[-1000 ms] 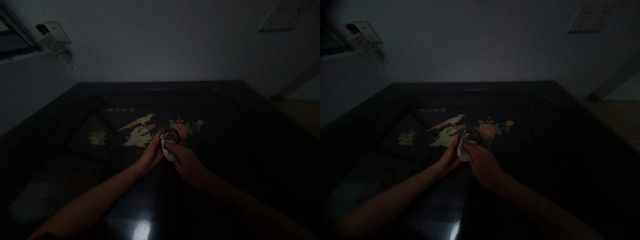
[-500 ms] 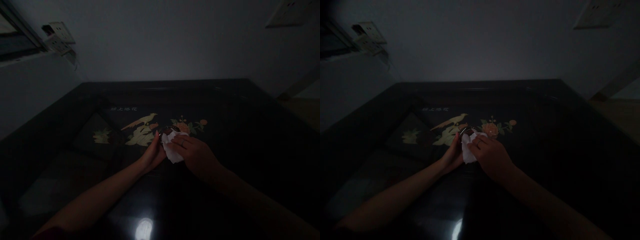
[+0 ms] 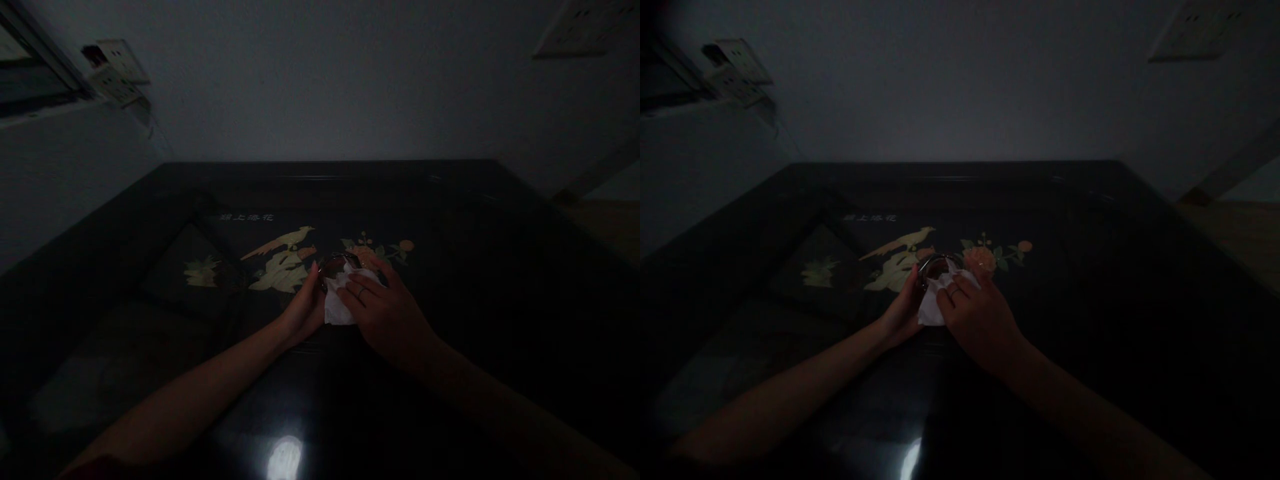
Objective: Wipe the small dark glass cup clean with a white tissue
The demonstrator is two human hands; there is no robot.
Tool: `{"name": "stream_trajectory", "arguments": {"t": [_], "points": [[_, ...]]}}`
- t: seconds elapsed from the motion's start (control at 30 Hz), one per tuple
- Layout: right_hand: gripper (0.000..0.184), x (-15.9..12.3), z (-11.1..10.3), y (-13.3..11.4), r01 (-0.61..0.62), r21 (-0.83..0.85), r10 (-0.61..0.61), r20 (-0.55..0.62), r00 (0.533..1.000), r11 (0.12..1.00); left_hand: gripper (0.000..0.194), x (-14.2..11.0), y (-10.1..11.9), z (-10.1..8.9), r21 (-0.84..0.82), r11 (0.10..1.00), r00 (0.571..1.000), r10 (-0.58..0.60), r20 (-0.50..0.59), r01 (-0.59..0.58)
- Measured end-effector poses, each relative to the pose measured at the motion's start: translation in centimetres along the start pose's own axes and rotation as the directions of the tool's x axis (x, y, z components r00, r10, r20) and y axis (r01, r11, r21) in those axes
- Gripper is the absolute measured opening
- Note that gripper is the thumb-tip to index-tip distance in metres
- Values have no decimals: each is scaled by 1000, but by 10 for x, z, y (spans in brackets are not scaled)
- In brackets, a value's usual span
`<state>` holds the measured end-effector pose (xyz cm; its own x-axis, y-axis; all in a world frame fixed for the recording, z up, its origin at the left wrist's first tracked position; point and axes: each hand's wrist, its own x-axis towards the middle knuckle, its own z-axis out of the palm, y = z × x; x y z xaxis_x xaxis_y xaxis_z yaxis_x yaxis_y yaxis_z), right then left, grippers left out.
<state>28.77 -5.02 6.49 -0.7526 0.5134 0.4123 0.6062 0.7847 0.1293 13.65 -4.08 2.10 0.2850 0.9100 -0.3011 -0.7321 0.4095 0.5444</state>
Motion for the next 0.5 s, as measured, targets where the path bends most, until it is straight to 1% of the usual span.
{"name": "stream_trajectory", "arguments": {"t": [0.13,0.27,0.4,0.5], "points": [[32,-1,2,-4,2,50,-2,-16,1000,999,44,-5,3,7,8,1000,1000,-15,19,15],[37,-1,5,-3,16,158,-16,2,1000,987,47,-9,6,13,18,999,997,-36,69,35],[38,-2,12,-5,9,203,-11,6,1000,979,46,-7,5,10,21,999,997,-35,72,33],[37,-2,16,-8,2,166,0,-18,1000,986,45,-6,4,4,29,999,999,-39,33,38]]}}
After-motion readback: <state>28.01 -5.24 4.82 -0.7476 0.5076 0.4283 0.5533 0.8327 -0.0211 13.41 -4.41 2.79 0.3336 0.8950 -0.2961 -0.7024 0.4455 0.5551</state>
